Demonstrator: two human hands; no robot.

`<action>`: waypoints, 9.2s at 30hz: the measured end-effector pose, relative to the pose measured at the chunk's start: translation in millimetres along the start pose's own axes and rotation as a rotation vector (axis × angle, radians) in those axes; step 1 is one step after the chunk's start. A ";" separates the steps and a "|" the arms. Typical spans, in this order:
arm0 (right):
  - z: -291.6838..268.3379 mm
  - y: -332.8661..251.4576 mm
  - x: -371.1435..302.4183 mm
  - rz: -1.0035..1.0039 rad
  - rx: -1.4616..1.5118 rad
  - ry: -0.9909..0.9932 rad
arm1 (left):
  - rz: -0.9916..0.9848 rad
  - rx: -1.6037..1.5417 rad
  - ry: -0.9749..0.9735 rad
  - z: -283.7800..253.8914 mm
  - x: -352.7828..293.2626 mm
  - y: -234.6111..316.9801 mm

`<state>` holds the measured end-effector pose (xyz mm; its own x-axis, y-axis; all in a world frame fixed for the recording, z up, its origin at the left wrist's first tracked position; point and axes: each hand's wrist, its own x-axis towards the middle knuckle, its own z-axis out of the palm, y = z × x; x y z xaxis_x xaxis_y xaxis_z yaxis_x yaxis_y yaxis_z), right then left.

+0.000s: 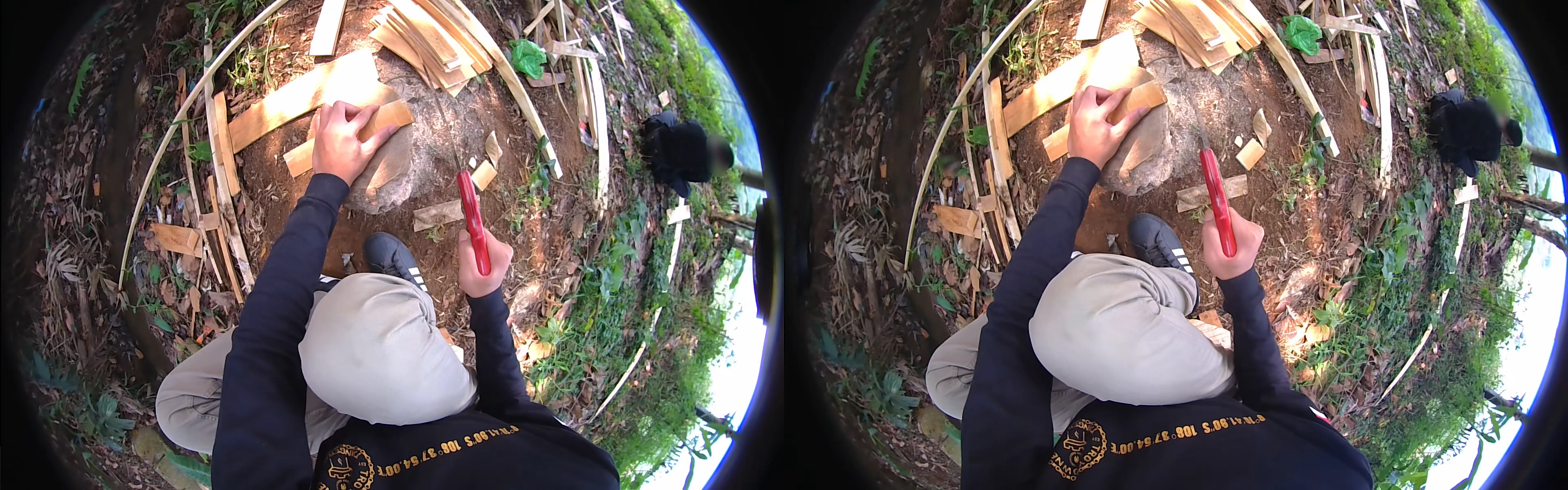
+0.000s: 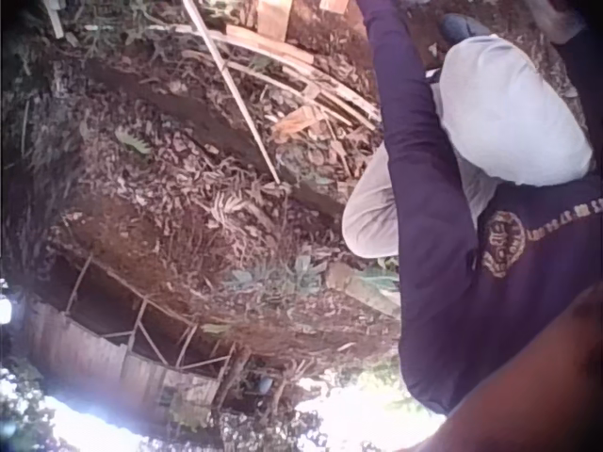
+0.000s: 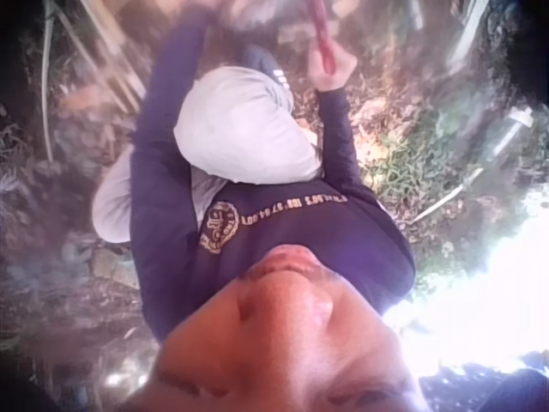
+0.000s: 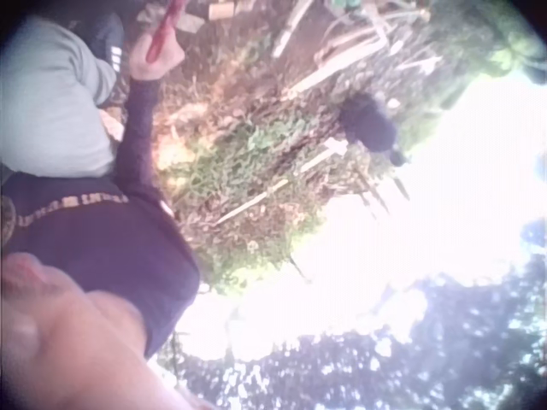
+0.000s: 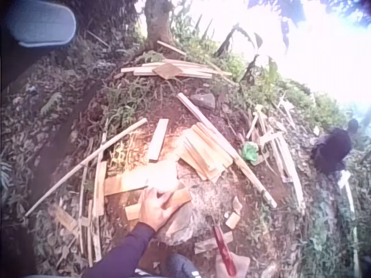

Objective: The person uses a red saw to cut a piece of wood into smaller pieces on a rock. They repeatedly pick up wood pieces, position them, and saw them, then place the cut pieces aside.

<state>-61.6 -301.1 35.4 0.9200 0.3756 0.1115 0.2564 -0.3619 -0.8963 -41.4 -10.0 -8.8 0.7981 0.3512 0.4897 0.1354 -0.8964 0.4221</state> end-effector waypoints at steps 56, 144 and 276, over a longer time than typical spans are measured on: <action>-0.4 50.5 -0.9 -0.206 -0.154 0.056 | 0.003 0.003 -0.057 -8.7 2.6 6.7; 148.8 -219.3 162.3 -0.144 0.030 -1.110 | -0.585 -1.828 -0.408 -205.8 -82.4 -32.0; 179.4 -9.9 155.2 -0.071 0.834 -0.108 | -0.670 -0.355 0.281 16.2 -104.2 2.7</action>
<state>25.5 -86.2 -15.4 0.8657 0.4687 0.1757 -0.0293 0.3979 -0.9170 -114.7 -53.4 -71.0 0.4292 0.8808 0.2001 0.3002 -0.3481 0.8881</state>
